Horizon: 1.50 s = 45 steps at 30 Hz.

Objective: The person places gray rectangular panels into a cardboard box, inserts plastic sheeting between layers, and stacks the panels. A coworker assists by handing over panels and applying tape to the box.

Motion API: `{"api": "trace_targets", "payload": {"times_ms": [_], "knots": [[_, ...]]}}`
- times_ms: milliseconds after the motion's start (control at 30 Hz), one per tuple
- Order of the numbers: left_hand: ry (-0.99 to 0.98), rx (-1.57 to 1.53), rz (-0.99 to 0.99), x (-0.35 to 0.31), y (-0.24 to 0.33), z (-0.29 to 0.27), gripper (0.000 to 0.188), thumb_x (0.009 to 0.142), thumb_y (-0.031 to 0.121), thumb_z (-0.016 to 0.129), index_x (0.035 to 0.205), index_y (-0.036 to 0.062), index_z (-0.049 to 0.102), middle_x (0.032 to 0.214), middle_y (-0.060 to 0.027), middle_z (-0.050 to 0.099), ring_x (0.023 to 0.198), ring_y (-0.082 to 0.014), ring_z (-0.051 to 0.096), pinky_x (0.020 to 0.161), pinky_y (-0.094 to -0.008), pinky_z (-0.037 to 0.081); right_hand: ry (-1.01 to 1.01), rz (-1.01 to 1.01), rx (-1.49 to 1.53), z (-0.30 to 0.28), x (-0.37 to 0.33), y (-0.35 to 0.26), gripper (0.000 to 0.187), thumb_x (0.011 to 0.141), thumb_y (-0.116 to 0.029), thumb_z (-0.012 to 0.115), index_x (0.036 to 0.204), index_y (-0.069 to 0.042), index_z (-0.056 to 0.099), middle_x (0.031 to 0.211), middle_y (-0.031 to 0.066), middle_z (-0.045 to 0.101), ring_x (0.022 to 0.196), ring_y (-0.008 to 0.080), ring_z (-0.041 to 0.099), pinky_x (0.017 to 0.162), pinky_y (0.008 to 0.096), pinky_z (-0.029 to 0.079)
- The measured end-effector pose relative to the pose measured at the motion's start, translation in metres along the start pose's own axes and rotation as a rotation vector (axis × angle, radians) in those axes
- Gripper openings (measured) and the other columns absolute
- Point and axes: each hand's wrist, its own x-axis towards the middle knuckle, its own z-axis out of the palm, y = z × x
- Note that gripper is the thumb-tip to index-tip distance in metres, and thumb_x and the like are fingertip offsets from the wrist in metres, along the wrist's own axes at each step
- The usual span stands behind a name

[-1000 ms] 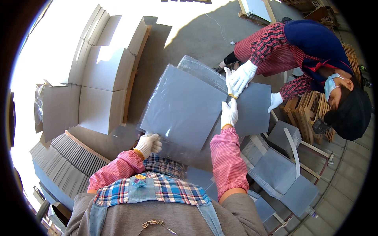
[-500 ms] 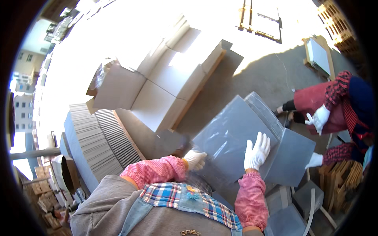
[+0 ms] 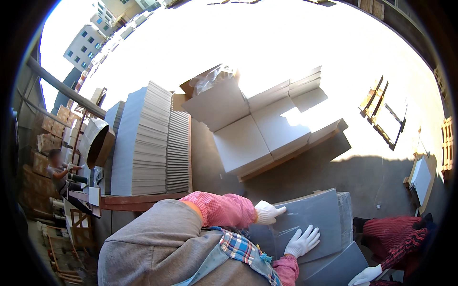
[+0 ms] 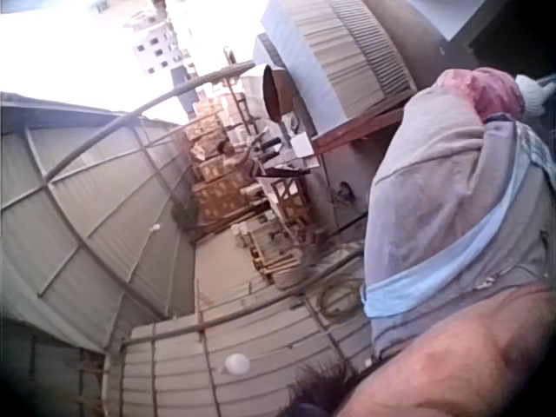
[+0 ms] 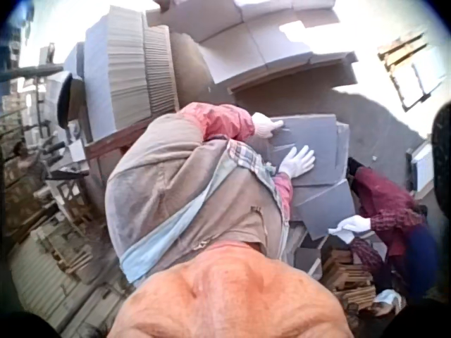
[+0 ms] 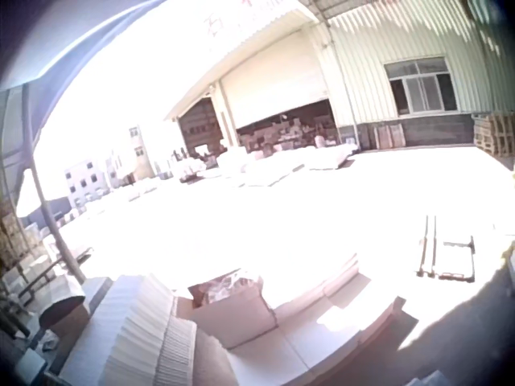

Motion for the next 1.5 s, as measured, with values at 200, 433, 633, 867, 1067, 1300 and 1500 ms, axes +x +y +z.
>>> {"api": "trace_targets", "payload": {"times_ms": [200,433,633,867,1067,1300,1500], "knots": [[0.696,-0.374,-0.203,-0.036,-0.099,-0.098,0.053,0.092,0.032,0.068,0.138,0.0084,0.054,0.1,-0.0197,0.073,0.094,-0.0391,0.071,0.082,-0.0484,0.055,-0.03,-0.022,-0.053,-0.003,0.001,-0.008,0.053,0.103,-0.037,0.055,0.146,-0.007,0.053,0.154,0.0209,0.047,0.143,0.0412,0.041,0.12,0.0567,0.029],[1.389,0.122,-0.681,-0.107,-0.296,-0.294,0.08,0.076,0.047,0.086,0.135,0.0059,0.049,0.131,-0.0138,0.052,0.128,-0.0326,0.047,0.102,-0.0478,0.044,-0.109,0.14,-0.143,-0.024,-0.001,-0.043,0.053,0.103,-0.038,0.056,0.146,-0.008,0.053,0.153,0.0195,0.05,0.142,0.0402,0.042,0.119,0.055,0.031],[1.13,-0.011,-0.88,-0.085,-0.397,-0.369,0.1,0.076,0.057,0.083,0.153,0.0094,0.04,0.152,-0.0161,0.045,0.139,-0.0348,0.043,0.108,-0.0495,0.042,-0.118,0.262,-0.105,-0.021,-0.023,-0.109,0.056,0.1,-0.037,0.057,0.147,-0.007,0.051,0.152,0.0225,0.05,0.14,0.0414,0.044,0.118,0.0527,0.033],[1.242,-0.024,-0.653,-0.043,-0.484,-0.38,0.028,0.095,0.036,0.063,0.097,0.0116,0.077,0.104,-0.0106,0.074,0.106,-0.0325,0.066,0.094,-0.0479,0.051,-0.311,0.415,0.058,-0.003,-0.036,-0.165,0.06,0.098,-0.039,0.059,0.149,-0.007,0.05,0.155,0.025,0.046,0.14,0.0428,0.044,0.119,0.0481,0.034],[1.607,-0.217,-0.22,-0.063,-0.475,-0.385,0.025,0.095,0.031,0.067,0.087,0.008,0.073,0.087,-0.0133,0.072,0.089,-0.0358,0.067,0.08,-0.0469,0.053,-0.345,0.487,0.064,-0.013,-0.029,-0.181,0.06,0.097,-0.039,0.06,0.148,-0.008,0.051,0.155,0.0247,0.045,0.14,0.0422,0.045,0.118,0.0475,0.036],[1.497,-0.231,0.265,-0.112,-0.398,-0.389,0.025,0.091,0.027,0.074,0.082,0.0037,0.073,0.081,-0.0116,0.07,0.081,-0.0293,0.066,0.075,-0.0423,0.051,-0.34,0.54,0.058,-0.006,-0.029,-0.184,0.062,0.096,-0.038,0.062,0.149,-0.008,0.049,0.156,0.0241,0.045,0.14,0.0417,0.045,0.117,0.0469,0.038],[0.831,-0.807,0.204,-0.11,-0.336,-0.327,0.025,0.1,0.02,0.066,0.103,-0.0033,0.074,0.084,-0.0034,0.069,0.078,-0.0129,0.062,0.069,-0.0279,0.051,-0.181,0.502,0.034,0.003,-0.033,-0.185,0.061,0.096,-0.034,0.063,0.149,-0.008,0.049,0.156,0.0235,0.045,0.141,0.0413,0.045,0.117,0.0461,0.038]]}}
